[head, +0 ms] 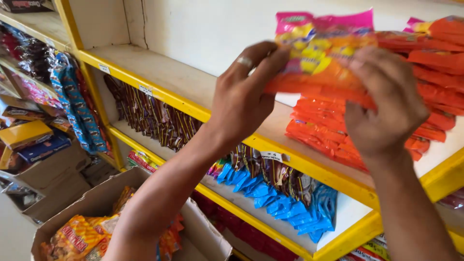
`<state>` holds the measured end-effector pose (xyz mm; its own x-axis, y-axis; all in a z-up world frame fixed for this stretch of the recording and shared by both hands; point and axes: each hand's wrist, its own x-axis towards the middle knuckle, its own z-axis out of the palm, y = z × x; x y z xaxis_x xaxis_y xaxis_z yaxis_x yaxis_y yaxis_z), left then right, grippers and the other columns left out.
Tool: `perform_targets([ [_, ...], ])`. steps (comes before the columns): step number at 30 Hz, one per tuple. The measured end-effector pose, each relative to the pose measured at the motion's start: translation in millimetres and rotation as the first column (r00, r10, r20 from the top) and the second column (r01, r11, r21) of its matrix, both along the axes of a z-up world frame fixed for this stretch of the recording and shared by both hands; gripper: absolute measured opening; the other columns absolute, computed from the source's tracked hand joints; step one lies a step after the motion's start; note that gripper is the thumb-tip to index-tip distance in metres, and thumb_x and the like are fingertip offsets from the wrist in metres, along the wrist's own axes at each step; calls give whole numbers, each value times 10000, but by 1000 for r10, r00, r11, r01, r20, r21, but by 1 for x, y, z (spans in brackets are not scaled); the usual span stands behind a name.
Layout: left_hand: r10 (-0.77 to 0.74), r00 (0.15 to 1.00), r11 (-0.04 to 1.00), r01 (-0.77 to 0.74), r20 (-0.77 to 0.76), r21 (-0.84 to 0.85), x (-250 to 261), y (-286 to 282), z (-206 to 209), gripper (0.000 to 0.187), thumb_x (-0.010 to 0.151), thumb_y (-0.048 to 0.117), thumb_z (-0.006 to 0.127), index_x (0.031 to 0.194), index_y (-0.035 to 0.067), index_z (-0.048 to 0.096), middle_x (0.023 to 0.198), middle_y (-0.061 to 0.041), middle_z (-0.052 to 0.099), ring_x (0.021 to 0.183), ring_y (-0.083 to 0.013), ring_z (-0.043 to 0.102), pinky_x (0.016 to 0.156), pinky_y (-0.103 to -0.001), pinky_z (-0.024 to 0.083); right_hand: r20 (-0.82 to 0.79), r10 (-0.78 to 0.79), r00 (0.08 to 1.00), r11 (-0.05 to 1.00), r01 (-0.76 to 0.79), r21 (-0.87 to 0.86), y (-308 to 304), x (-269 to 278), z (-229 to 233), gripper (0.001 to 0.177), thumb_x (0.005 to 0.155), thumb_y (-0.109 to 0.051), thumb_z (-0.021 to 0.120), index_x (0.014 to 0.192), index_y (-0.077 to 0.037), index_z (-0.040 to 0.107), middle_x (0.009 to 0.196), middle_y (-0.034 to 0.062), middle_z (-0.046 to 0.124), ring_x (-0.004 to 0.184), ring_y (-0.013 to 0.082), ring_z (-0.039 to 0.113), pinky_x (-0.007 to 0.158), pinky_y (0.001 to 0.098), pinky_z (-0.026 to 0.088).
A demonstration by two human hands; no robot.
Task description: Stocking various candy and snack bags from a cardboard box onto store shelves.
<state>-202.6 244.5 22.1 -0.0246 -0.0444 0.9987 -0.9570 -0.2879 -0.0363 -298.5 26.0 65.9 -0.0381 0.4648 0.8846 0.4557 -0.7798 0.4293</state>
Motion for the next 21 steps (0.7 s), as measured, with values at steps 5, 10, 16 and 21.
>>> perform_targets([
  [5,-48,998,999,49,33,-21,47,-62,28,563,858,-77,664,1369,154,616,1335,-59,631,1075,-284,715,887,-368,611,-6,-93,996,992,92,-85,-59,13,32,379,929,219,647,1275,64,661,1300,181,679,1257,343,686,1131,401,577],
  [10,-59,995,998,60,75,-10,94,-125,50,480,911,-30,662,1351,147,587,1333,-73,625,1093,-320,703,869,-394,600,-19,-147,989,982,144,-119,-126,42,44,414,903,193,608,1287,42,631,1311,152,641,1223,300,641,1102,346,535],
  [16,-80,997,997,80,11,12,143,-181,75,428,905,-32,597,1301,130,619,1320,-76,665,1036,-340,711,887,-436,587,-46,-333,942,936,325,-132,-162,61,53,344,972,83,675,1296,0,596,1278,131,598,1179,308,617,1053,368,523],
  [21,-52,999,994,52,-7,97,176,-217,72,371,897,0,616,1256,81,665,1317,-134,685,1073,-364,709,922,-446,591,149,-679,719,685,694,-221,-203,73,46,266,1099,-218,658,1333,-92,644,1387,85,590,1291,266,521,1081,424,404],
])
